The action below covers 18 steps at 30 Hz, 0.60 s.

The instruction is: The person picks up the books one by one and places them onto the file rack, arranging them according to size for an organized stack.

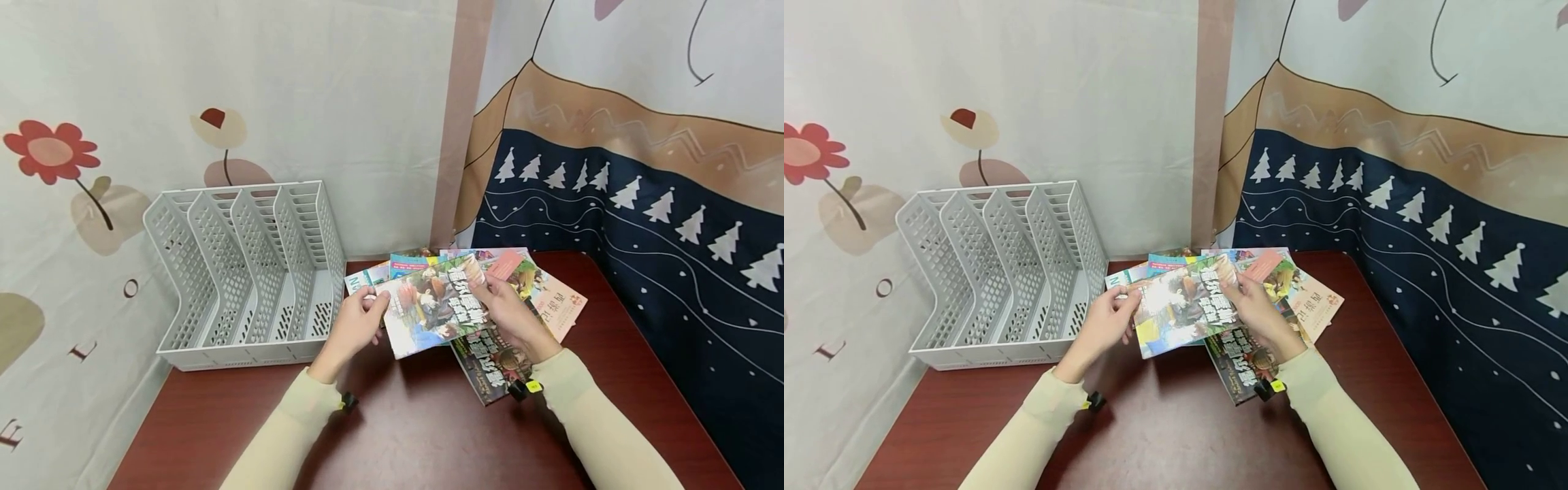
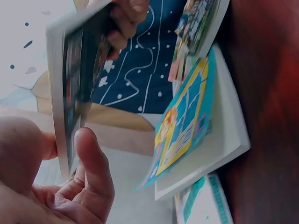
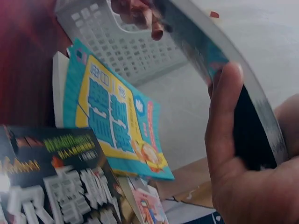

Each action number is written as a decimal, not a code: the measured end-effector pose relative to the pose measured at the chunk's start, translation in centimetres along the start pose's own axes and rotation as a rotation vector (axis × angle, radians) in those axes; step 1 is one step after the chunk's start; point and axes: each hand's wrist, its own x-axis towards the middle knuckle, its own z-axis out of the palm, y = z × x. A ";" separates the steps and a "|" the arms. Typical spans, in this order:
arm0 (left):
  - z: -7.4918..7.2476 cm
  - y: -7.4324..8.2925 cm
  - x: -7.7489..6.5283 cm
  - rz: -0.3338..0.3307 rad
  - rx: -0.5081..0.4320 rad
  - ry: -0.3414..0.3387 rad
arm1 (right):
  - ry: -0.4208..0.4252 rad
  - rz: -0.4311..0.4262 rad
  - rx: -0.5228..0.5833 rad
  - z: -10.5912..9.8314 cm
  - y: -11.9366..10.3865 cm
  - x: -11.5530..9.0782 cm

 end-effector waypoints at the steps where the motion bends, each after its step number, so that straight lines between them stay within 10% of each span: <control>1: -0.2 0.1 0.1 -0.005 -0.001 -0.007 | -0.018 0.010 -0.001 -0.3 -0.1 0.1; 13: -1.0 1.6 1.3 0.169 0.244 -0.429 | -0.183 0.148 -0.116 -2.4 -1.6 1.4; 18: 0.1 2.3 1.1 0.191 0.250 -0.453 | -0.233 0.177 -0.117 -2.7 -2.0 2.1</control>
